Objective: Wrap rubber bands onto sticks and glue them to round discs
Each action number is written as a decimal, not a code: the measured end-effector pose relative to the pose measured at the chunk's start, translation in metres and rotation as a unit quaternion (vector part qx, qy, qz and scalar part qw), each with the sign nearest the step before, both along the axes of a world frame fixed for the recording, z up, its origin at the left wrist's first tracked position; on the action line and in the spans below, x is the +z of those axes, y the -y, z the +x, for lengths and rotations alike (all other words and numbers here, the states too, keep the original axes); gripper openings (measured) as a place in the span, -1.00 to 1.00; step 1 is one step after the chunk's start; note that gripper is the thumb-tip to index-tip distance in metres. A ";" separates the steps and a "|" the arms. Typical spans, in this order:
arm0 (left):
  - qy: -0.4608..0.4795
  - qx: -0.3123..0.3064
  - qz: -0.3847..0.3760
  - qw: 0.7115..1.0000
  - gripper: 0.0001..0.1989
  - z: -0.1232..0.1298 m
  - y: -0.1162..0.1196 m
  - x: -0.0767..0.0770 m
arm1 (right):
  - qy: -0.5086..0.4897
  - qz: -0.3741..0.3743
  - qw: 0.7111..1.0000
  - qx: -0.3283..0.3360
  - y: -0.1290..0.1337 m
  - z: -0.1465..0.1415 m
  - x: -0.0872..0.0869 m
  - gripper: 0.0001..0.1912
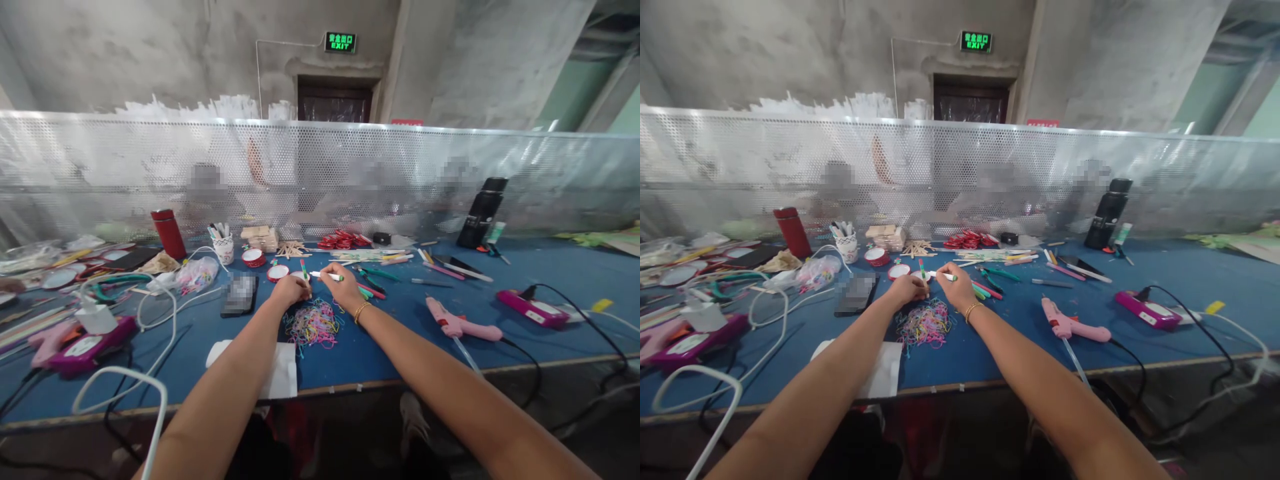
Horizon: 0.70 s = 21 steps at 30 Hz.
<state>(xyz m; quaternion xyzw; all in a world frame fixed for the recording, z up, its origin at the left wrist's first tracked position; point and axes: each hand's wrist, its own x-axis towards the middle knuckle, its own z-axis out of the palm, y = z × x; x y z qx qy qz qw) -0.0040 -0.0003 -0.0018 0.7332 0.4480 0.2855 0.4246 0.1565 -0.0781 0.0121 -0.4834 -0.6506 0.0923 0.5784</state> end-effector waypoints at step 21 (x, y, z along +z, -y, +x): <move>-0.018 0.020 -0.006 1.000 -0.95 0.000 0.011 0.007 | 0.011 0.004 1.000 0.012 0.002 -0.003 0.000 -0.80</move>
